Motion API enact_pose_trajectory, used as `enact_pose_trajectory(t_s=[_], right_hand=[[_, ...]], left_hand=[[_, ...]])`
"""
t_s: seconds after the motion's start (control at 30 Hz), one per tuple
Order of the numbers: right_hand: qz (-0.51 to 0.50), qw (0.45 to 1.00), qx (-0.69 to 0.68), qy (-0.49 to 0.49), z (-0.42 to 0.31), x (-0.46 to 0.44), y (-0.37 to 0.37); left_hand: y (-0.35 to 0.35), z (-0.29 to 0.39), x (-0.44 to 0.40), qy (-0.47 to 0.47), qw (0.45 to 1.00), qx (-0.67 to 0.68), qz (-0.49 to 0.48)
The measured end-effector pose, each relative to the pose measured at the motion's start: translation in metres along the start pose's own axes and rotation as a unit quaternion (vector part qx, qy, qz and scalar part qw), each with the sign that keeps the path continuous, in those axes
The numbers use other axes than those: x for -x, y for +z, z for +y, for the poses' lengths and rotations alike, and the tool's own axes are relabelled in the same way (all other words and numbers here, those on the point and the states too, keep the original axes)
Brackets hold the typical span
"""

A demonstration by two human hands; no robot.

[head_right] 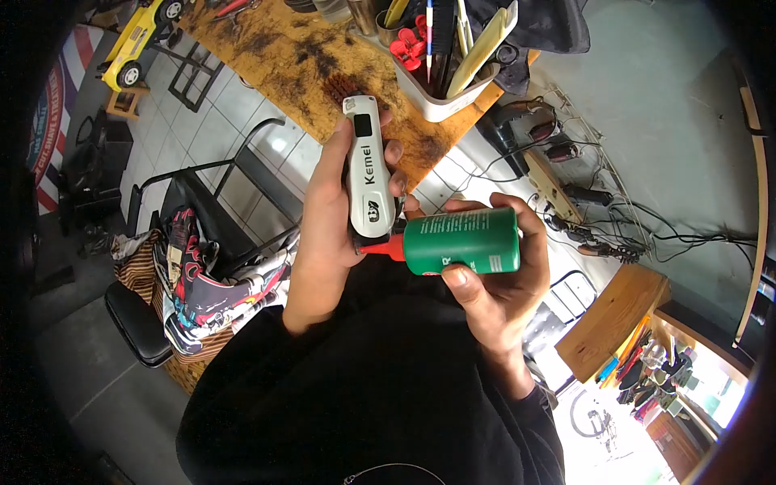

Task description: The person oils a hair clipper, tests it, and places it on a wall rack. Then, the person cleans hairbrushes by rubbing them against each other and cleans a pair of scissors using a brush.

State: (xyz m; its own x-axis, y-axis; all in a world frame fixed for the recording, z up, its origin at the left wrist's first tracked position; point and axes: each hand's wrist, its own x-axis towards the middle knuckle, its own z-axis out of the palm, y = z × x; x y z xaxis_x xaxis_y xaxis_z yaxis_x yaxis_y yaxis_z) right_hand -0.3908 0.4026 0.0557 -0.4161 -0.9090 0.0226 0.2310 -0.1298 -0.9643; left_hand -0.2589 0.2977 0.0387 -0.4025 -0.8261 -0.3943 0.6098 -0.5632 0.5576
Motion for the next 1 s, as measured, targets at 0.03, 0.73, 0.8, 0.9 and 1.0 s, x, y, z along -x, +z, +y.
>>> enact_pose_trajectory(t_s=[0.03, 0.73, 0.8, 0.9, 1.0], right_hand=[[-0.005, 1.000, 0.012, -0.007, -0.003, 0.000, -0.003], [0.075, 0.907, -0.342, 0.235, 0.048, -0.033, -0.066], [0.063, 0.887, -0.383, 0.252, 0.057, -0.042, -0.082], [0.052, 0.865, -0.425, 0.264, 0.058, -0.051, -0.095], [0.035, 0.882, -0.400, 0.247, 0.062, -0.061, -0.106]], left_hand=[[0.000, -0.001, -0.001, 0.000, 1.000, -0.001, 0.000], [0.035, -0.020, -0.003, 0.164, 0.982, -0.087, 0.044], [0.045, -0.026, -0.008, 0.204, 0.973, -0.086, 0.062], [0.053, -0.035, -0.011, 0.228, 0.963, -0.101, 0.101], [0.055, -0.042, -0.014, 0.232, 0.963, -0.077, 0.112]])
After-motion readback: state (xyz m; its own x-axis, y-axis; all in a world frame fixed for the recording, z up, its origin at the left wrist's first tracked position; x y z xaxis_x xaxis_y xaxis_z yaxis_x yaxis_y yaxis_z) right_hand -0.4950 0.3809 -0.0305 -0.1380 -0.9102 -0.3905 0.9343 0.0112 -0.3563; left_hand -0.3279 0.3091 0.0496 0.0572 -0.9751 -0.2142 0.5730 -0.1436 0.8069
